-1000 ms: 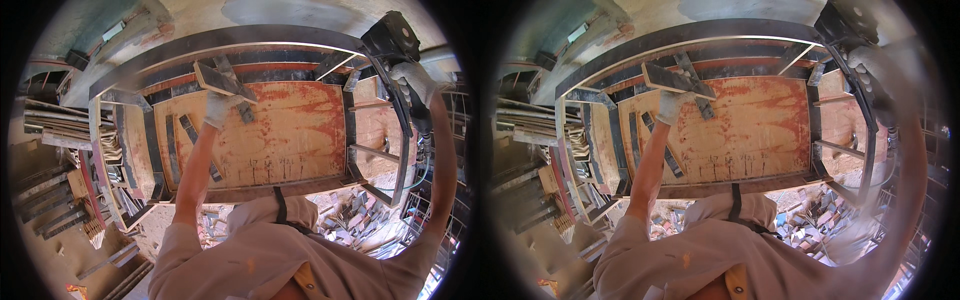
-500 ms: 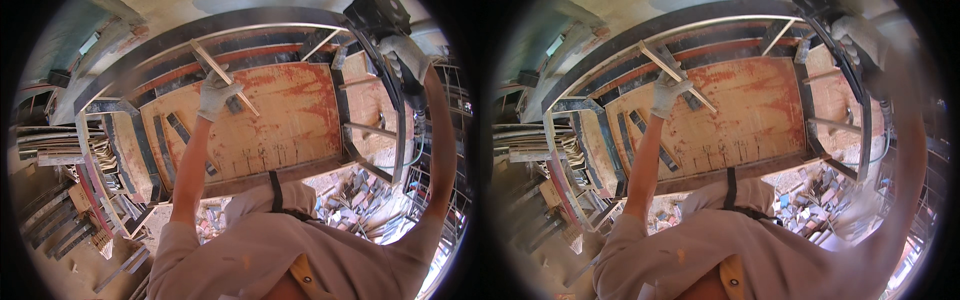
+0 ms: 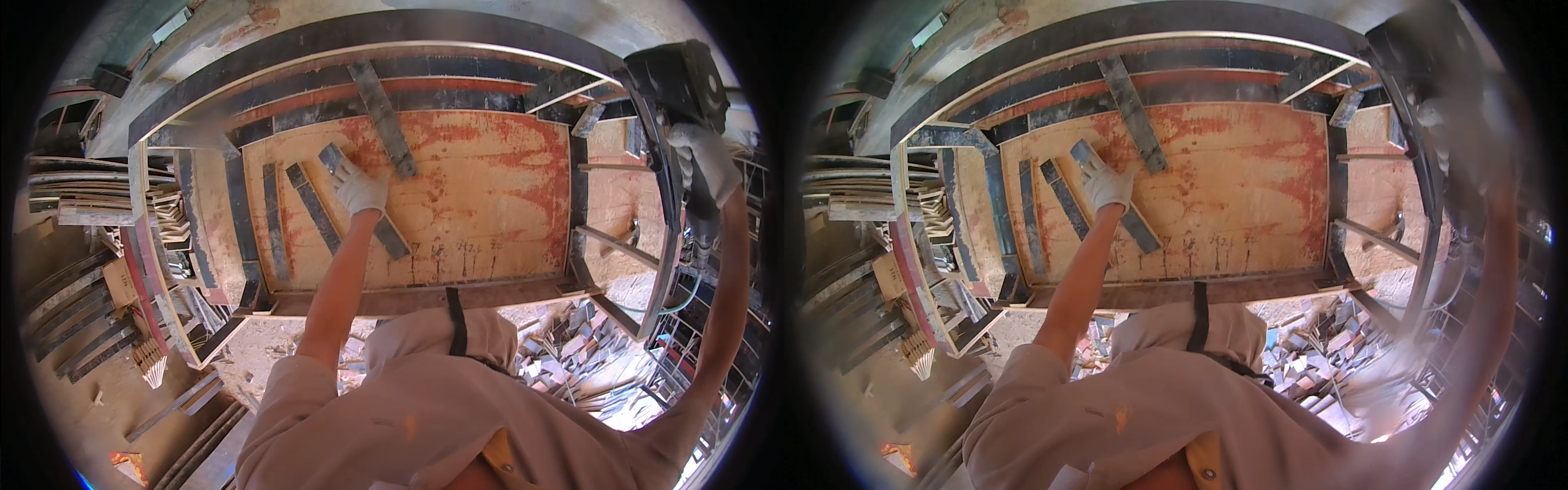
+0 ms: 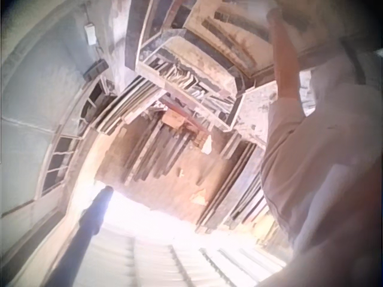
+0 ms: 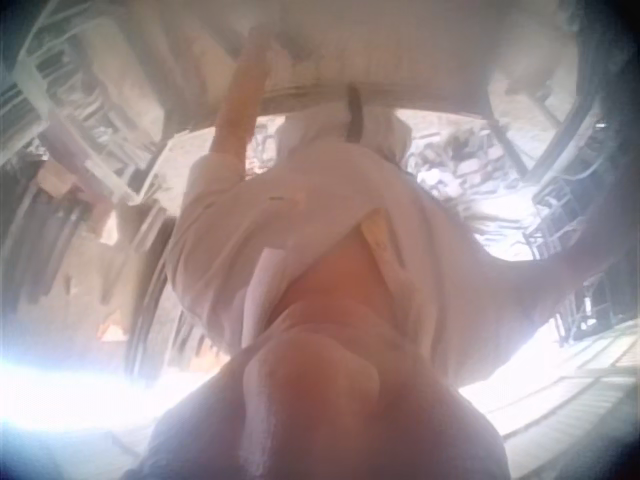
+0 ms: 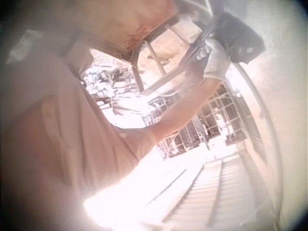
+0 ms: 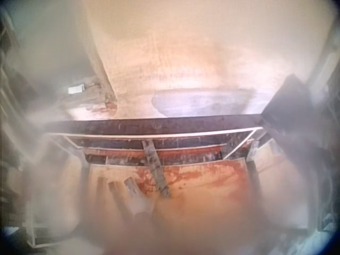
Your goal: The person assembles a wooden frame by positioning planks and using a pneumatic nail gun to fasten them together. They repeatedly pick up pieces, align them, and drive nails into the joints.
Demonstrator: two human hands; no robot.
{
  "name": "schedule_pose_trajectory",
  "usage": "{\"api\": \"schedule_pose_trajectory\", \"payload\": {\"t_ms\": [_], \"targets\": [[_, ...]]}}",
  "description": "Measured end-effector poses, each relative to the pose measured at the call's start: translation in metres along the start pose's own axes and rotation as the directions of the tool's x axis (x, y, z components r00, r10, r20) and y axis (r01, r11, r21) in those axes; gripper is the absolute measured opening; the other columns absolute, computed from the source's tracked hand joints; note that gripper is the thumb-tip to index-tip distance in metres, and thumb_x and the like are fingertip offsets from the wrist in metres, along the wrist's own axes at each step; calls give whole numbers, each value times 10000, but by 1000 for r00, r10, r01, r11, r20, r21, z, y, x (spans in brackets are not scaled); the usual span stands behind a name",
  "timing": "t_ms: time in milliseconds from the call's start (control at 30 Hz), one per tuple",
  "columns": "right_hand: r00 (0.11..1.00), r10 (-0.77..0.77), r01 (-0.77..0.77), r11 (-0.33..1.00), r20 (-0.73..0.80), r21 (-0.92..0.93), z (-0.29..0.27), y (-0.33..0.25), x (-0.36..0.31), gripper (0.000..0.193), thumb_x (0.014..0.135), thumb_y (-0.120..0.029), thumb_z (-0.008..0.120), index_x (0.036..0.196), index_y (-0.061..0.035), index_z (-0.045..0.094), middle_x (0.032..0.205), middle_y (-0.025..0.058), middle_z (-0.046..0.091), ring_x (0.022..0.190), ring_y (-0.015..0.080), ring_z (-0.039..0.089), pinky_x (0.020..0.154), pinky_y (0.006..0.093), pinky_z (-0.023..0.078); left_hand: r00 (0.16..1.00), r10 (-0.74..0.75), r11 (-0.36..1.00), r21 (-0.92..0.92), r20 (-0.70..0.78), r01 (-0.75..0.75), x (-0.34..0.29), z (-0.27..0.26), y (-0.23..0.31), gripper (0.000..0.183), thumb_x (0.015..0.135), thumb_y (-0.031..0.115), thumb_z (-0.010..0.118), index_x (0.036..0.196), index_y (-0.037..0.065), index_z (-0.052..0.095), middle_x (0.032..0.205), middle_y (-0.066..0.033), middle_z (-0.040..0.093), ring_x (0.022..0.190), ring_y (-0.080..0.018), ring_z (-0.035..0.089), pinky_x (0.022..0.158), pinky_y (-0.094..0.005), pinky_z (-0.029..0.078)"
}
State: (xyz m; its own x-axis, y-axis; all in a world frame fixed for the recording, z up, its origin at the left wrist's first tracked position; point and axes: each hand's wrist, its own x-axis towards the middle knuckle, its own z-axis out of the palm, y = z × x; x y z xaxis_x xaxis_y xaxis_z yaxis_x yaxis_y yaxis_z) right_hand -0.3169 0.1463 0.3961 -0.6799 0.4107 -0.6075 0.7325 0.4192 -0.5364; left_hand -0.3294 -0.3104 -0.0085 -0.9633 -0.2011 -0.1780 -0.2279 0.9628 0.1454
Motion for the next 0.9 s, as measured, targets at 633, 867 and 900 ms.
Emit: {"api": "schedule_pose_trajectory", "payload": {"t_ms": [633,867,900], "targets": [[993,-119,119,991,-8,-54,25,-17,1,138,892,-178,626,991,-87,658,655,-48,433,527,78,470,488,250,400,860,436,374,-922,265,95,159,-24,35,529,721,74,742,1224,-32,617,1052,-98,685,904,-194,662,796,-321,551],[998,-24,26,999,-56,38,17,-1,3,118,835,-187,683,775,-136,594,590,-43,433,456,105,455,451,269,393,785,587,667,-668,198,-330,110,-61,30,1042,680,272,861,1546,12,342,1231,-170,607,1140,-293,592,988,-382,496],[997,-71,68,996,44,64,17,-1,5,135,823,-204,694,760,-142,593,587,-40,449,449,107,446,445,275,388,792,598,699,-562,121,-442,107,-53,35,1065,682,347,868,1543,9,341,1298,-187,572,1197,-322,559,1024,-404,472]]}}
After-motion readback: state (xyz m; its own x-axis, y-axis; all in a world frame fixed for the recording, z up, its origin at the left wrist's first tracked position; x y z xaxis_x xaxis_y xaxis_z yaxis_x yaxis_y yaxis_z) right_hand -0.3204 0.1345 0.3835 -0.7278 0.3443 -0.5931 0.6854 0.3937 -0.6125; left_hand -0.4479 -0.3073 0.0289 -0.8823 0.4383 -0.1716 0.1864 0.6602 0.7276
